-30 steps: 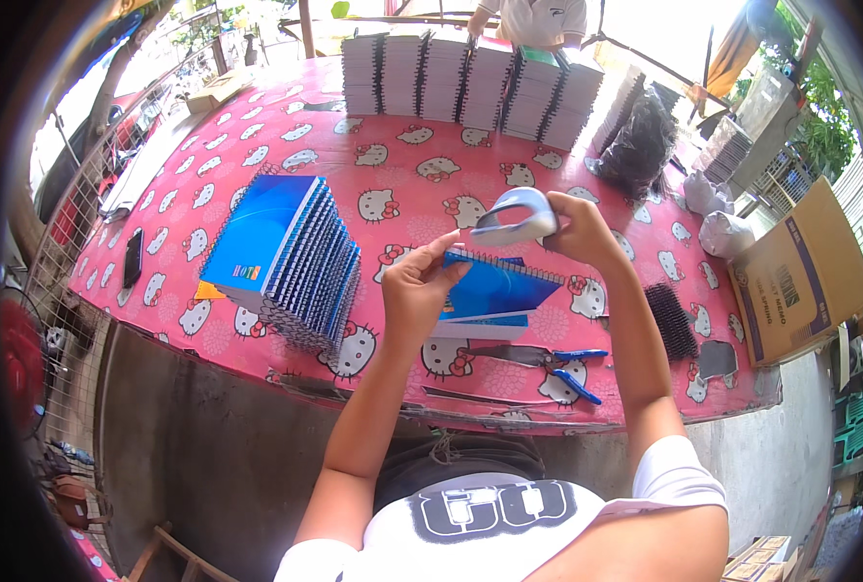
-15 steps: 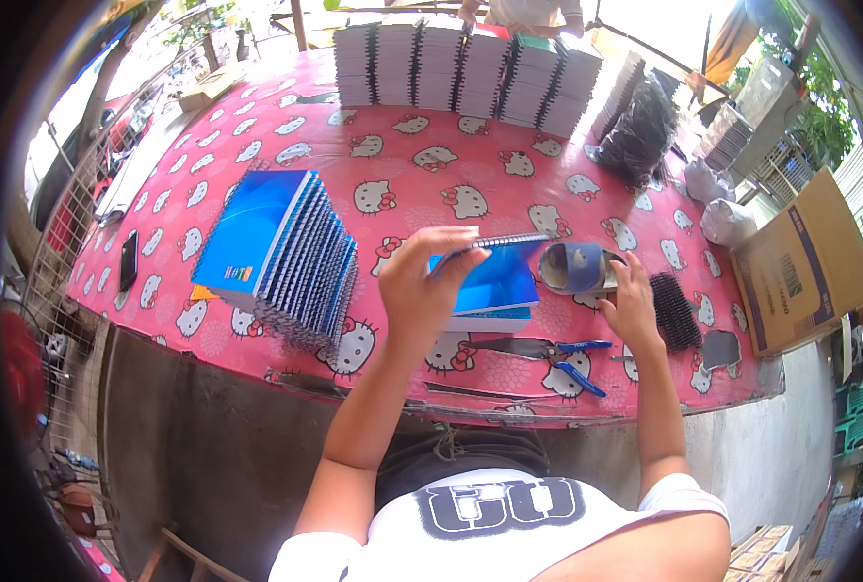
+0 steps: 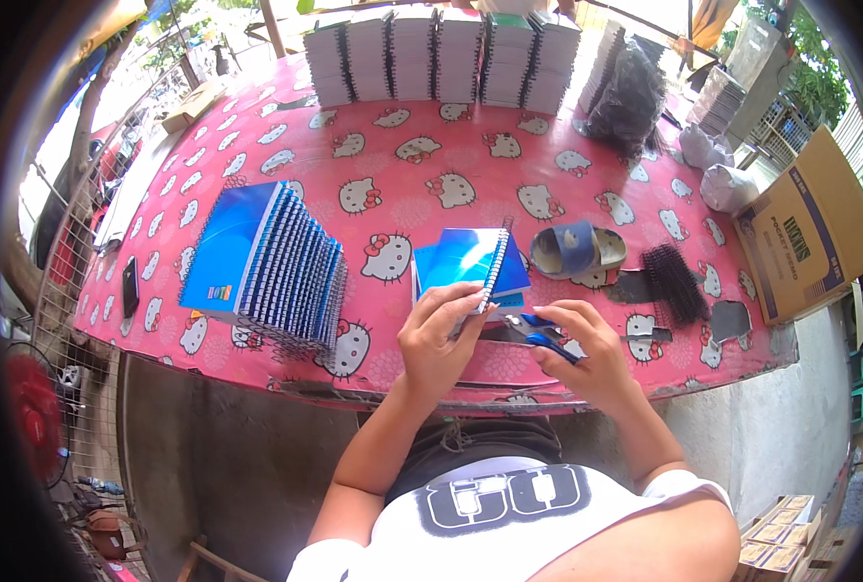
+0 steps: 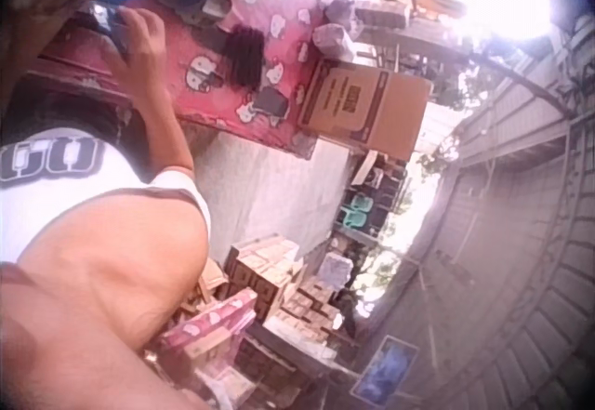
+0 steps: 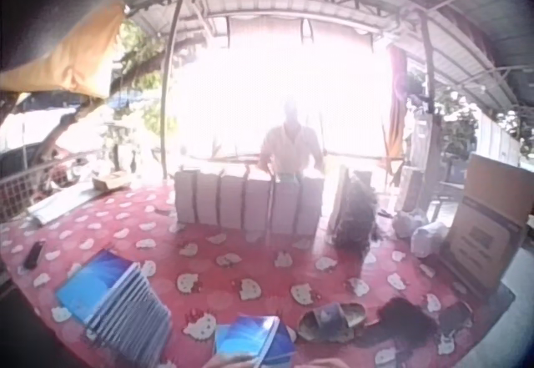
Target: The person assembles notebooks by threading a spiral wire through pre-punched holes and then uses shears to trim the excess wire.
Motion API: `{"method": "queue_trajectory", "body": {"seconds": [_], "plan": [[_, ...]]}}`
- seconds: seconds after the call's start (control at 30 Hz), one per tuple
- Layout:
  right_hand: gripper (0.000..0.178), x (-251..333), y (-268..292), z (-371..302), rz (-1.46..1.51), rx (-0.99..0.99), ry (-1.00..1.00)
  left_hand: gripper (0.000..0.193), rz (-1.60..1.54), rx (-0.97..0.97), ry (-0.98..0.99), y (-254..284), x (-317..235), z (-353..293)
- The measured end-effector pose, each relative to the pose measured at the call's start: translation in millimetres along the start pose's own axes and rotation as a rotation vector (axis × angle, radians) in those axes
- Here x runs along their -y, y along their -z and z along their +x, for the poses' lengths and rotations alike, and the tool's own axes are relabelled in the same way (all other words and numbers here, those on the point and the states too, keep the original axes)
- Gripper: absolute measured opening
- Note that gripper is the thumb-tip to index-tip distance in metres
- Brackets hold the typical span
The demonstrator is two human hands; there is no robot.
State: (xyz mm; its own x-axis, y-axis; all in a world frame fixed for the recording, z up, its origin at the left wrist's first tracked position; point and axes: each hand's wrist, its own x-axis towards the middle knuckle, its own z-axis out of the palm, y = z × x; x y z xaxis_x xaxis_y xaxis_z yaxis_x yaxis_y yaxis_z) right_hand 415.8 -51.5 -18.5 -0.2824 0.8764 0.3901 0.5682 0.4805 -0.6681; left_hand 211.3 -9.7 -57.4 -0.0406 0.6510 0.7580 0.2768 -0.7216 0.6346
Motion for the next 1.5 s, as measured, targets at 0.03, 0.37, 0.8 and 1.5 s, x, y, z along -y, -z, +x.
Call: {"method": "queue_trajectory", "body": {"seconds": [0.03,0.37,0.8,1.5], "plan": [[0.045,4,-3,5,0.003,-0.010,0.047,0.026,0.016,0.008,-0.003,2,-1,1],[0.028,-24,-15,15,1.268,0.468,-0.678,0.025,0.032,-0.017,-0.226,8,9,-2],[0.064,35,2,59,-0.257,-0.169,0.342,0.024,0.166,-0.008,-0.406,38,-24,38],[0.037,94,-140,224,0.057,-0.167,0.579,0.042,0.221,-0.892,0.127,189,30,63]]}}
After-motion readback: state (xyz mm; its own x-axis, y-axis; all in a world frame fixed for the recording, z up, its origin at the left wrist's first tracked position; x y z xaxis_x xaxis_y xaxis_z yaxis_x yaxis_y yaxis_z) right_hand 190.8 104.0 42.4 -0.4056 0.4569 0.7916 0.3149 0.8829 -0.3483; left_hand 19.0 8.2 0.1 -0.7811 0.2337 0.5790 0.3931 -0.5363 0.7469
